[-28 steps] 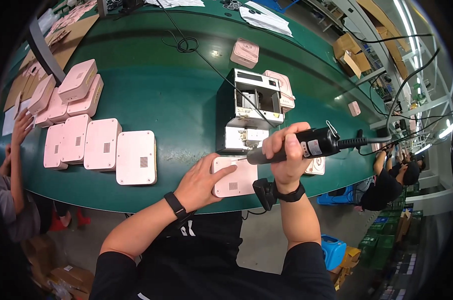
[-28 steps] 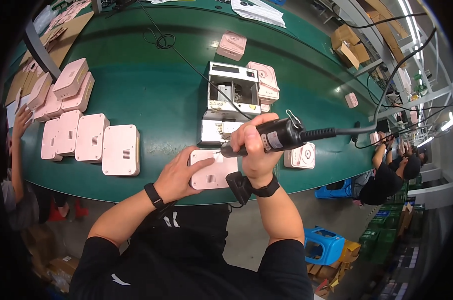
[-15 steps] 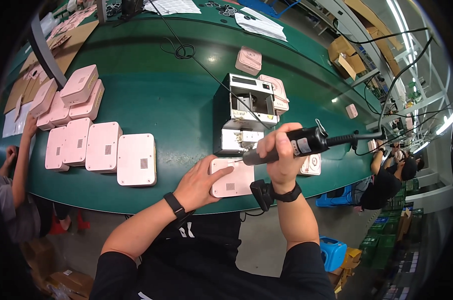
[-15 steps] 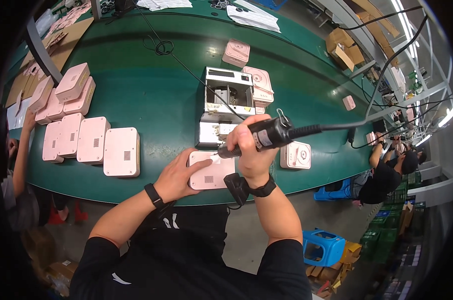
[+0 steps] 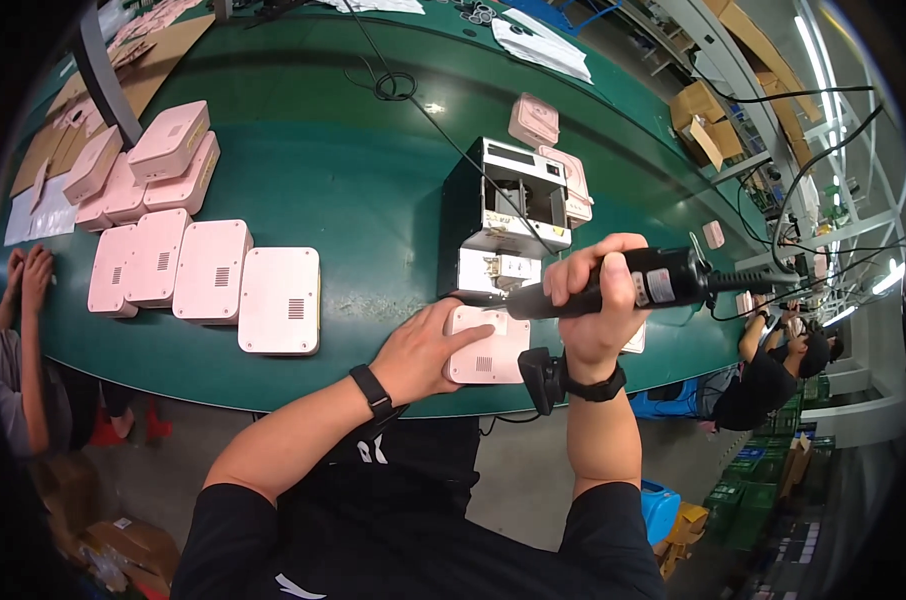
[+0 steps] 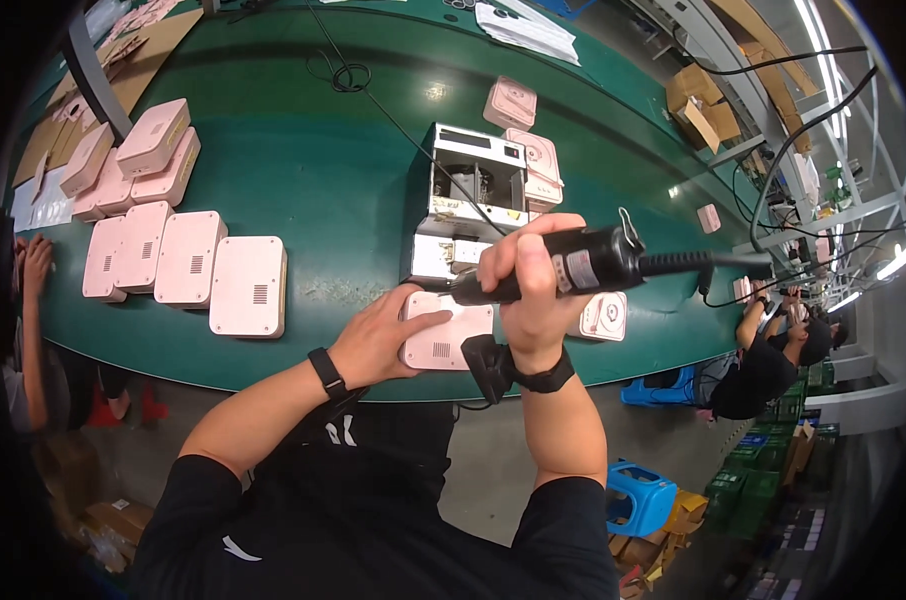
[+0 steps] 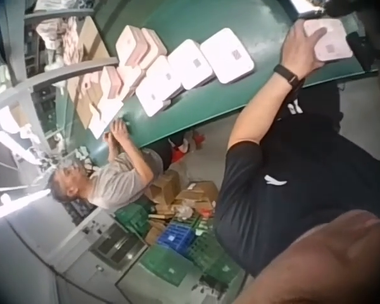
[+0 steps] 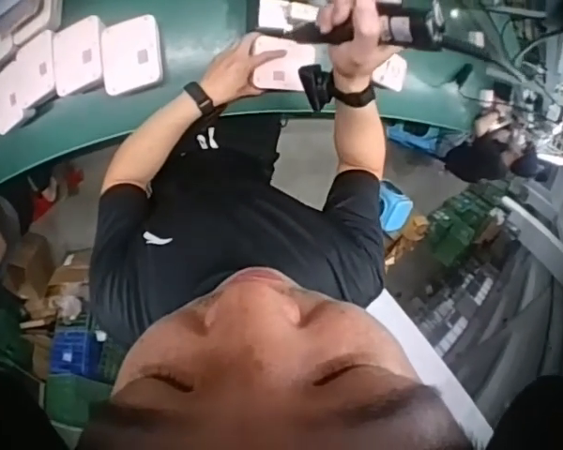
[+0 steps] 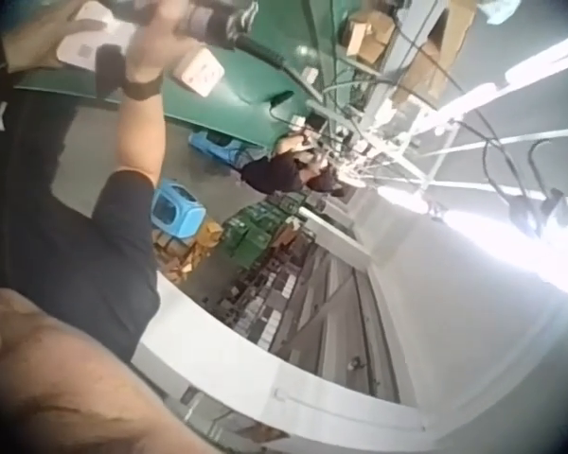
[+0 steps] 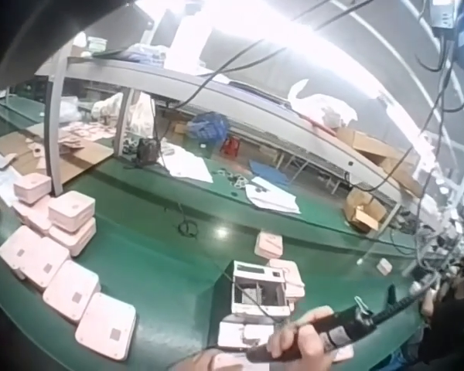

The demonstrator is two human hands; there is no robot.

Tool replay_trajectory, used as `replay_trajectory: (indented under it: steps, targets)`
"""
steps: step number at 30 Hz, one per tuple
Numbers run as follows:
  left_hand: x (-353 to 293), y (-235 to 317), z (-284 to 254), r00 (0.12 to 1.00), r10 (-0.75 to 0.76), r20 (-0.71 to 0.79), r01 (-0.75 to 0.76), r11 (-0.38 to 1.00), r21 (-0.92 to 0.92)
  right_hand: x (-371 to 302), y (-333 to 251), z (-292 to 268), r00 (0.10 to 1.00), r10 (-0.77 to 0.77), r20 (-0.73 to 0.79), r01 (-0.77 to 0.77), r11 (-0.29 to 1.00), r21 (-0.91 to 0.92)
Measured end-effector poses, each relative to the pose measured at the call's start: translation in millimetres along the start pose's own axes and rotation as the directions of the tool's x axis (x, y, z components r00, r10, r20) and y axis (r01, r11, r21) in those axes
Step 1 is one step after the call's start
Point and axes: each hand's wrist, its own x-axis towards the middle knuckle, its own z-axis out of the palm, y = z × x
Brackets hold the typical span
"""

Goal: The person picks up a pink electronic device, uses a power screwdriver to drive screws into the back of it, and sets it aside on a stack before repeating the process.

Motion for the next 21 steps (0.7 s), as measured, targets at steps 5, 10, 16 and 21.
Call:
replay_trajectory:
  steps: [5, 10, 16, 21]
  targets:
    - [-0.9, -2.2, 1.5, 1.0, -0.002, -0.01, 0.002, 1.0, -0.008, -11.0, 4.8, 14.7, 0.996, 0.035, 0.077, -0.041, 0.996, 0.079]
    - [2.7, -1.7, 1.0, 1.0, 0.0, -0.013, 0.0, 1.0, -0.004, -14.8, 14.1, 14.8, 0.992, 0.009, 0.127, -0.018, 0.997, 0.074]
    - [1.1, -4.1, 5.5, 0.999, 0.011, -0.035, -0.011, 1.0, -0.003, -14.0, 10.5, 16.0, 0.99, 0.029, 0.141, -0.044, 0.993, 0.105]
    - [1.8, -4.1, 4.8, 0.999, 0.006, -0.047, -0.006, 1.0, -0.009, -13.6, 5.3, 14.9, 0.986, -0.007, 0.167, -0.016, 0.991, 0.132]
